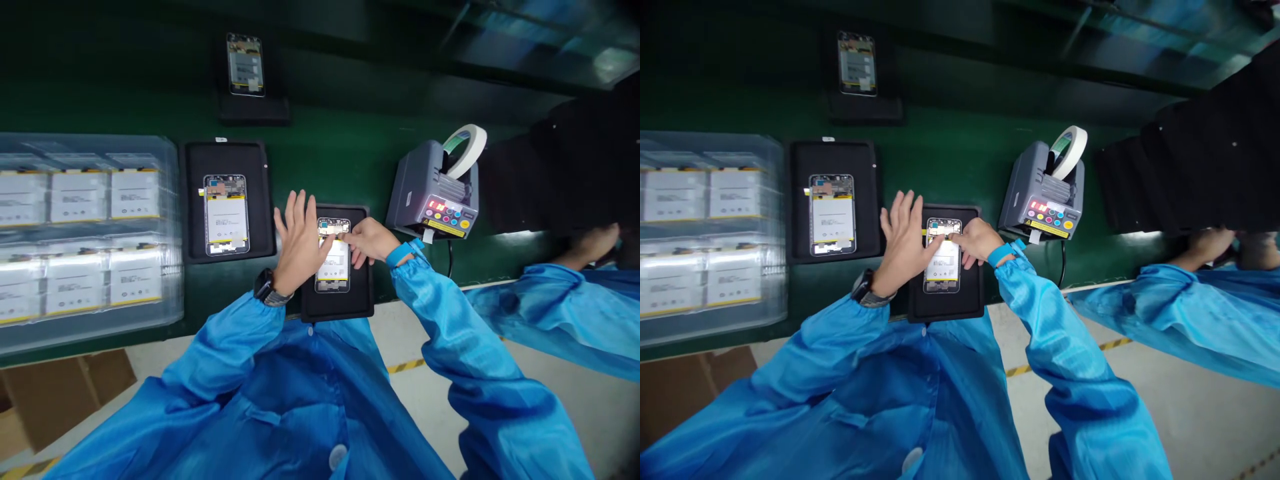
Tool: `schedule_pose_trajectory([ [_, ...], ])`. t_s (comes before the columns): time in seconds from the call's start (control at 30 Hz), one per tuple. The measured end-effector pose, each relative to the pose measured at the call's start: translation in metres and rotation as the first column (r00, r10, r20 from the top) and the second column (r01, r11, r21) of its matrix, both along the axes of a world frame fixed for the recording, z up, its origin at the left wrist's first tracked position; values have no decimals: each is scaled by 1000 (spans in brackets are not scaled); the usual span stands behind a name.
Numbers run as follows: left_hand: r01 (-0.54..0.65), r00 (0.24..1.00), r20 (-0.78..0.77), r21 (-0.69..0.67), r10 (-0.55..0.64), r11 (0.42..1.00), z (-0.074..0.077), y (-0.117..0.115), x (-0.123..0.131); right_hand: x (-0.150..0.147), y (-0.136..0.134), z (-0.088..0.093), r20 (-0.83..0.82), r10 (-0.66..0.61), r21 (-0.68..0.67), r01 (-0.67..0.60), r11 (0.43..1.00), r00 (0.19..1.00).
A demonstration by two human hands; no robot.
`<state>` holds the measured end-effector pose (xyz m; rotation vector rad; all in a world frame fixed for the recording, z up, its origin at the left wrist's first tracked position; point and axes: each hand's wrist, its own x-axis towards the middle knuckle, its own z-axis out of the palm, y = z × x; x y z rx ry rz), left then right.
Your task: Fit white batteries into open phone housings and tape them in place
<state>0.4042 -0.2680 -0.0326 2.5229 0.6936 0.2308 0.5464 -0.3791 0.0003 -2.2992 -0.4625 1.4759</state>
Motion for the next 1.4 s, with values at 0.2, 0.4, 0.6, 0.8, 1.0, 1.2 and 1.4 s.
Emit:
schedule_pose_trajectory([
  [0.2,-66,998,-29,-162,62,985,-31,-1,7,2,-2,-7,35,53,22,-54,998,998],
  [0.4,-73,995,-78,-237,56,969,-25,6,10,5,1,-12,12,71,53,-71,996,997],
  [0.6,-102,994,-57,-258,91,961,-26,7,13,4,0,-11,10,63,63,-63,996,998],
  [0.8,-92,996,-21,-241,90,966,-36,10,12,5,5,-15,43,47,65,-50,997,998],
  [1.0,-66,997,23,-280,76,958,-39,14,9,-18,-31,3,173,-57,326,-3,945,983],
  [1.2,-62,993,84,-253,86,965,-40,11,8,-17,-134,11,-27,-829,685,614,392,559],
  [1.4,-35,993,101,-248,62,968,-40,11,3,15,-137,14,-157,-885,614,746,260,438],
])
